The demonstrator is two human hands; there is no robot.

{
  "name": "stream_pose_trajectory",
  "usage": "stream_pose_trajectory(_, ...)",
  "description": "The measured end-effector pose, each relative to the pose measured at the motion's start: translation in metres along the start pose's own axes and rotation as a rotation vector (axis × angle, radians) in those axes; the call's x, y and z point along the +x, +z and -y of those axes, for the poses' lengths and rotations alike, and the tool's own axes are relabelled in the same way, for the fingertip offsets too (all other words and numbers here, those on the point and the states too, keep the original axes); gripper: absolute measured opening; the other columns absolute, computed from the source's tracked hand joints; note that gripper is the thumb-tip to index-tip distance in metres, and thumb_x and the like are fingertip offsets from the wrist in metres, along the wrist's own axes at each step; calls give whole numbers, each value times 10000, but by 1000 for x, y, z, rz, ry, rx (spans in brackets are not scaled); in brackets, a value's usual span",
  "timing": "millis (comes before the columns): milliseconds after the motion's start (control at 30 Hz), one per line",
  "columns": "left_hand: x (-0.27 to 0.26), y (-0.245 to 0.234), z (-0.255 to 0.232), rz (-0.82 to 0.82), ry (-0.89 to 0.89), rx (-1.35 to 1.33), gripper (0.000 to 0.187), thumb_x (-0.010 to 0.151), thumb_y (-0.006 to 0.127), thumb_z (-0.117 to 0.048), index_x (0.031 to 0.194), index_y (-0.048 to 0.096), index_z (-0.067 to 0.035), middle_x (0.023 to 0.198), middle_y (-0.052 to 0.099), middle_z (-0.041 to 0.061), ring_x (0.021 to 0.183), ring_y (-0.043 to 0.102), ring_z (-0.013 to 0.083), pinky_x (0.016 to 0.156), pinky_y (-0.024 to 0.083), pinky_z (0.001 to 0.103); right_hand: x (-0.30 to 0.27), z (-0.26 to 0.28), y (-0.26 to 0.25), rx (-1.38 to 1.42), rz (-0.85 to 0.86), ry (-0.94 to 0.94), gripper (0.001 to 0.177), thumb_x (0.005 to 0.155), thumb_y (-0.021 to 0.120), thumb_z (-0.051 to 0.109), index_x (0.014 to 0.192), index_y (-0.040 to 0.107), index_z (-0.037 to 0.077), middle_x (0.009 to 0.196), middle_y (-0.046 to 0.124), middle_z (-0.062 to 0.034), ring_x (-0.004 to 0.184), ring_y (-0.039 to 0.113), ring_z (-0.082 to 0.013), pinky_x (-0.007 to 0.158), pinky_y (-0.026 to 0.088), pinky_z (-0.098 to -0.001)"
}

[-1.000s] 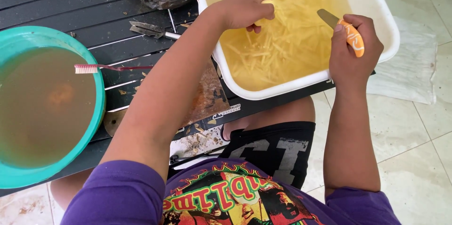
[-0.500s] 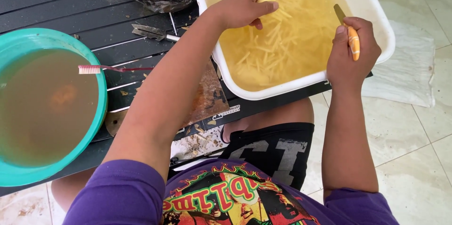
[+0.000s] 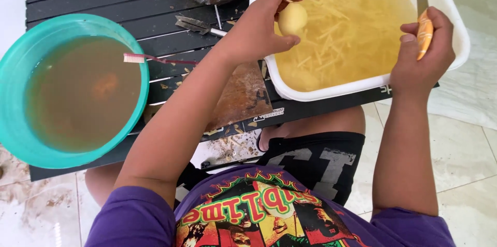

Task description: Slicing a peeled potato into thin strips on a wooden cutting board using a small knife.

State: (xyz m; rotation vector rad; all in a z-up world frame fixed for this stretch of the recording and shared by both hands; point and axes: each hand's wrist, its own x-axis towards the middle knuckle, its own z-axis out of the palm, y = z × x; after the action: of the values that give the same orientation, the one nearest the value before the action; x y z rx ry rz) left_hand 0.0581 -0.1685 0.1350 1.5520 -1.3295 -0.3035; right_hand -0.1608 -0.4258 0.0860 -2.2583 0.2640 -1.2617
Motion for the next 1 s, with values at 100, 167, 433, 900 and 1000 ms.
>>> stream_pose_trajectory(100, -19, -9, -6, -17, -25, -80, 654, 834, 738, 28, 1350, 400, -191, 1309, 576, 92, 1138, 623, 176, 1023, 495, 288, -2, -7, -2, 118, -18, 118, 478, 1040, 452, 13, 1509, 523, -44, 1207, 676, -273, 981, 638, -309, 747, 475, -343)
stream_pose_trajectory(167, -35, -18, -14, -39, -49, -105, 620, 843, 681, 31, 1350, 404, -194, 1368, 583, 73, 1084, 606, 139, 834, 477, 242, -6, -21, -1, 200, -74, 91, 459, 1113, 430, 150, 1517, 524, -46, 1230, 680, -321, 951, 628, -319, 730, 458, -344)
stream_pose_trajectory(433, -134, -34, -20, -75, -224, 273, 640, 814, 680, 15, 1433, 555, -88, 1342, 491, 149, 1251, 562, 317, 1014, 495, 389, -10, -21, -7, 238, -200, 259, 419, 1156, 438, 191, 1513, 572, 19, 1301, 711, -228, 787, 561, -168, 622, 413, -270)
stream_pose_trajectory(900, -210, -11, 44, -233, -227, 348, 453, 783, 856, -131, 1220, 741, -93, 1274, 635, 133, 1173, 658, 389, 979, 562, 442, -108, 190, 63, 100, 645, 145, 505, 1019, 505, 163, 1491, 474, -12, 1134, 699, -355, 962, 680, -554, 767, 572, -608)
stream_pose_trajectory(1000, -219, 4, 60, -354, -239, 344, 416, 846, 861, -178, 1242, 742, -133, 1203, 667, 72, 1115, 695, 356, 956, 580, 446, -133, 188, 81, -83, 710, 40, 516, 1026, 492, 199, 1518, 483, 45, 1006, 744, -305, 839, 739, -469, 696, 601, -515)
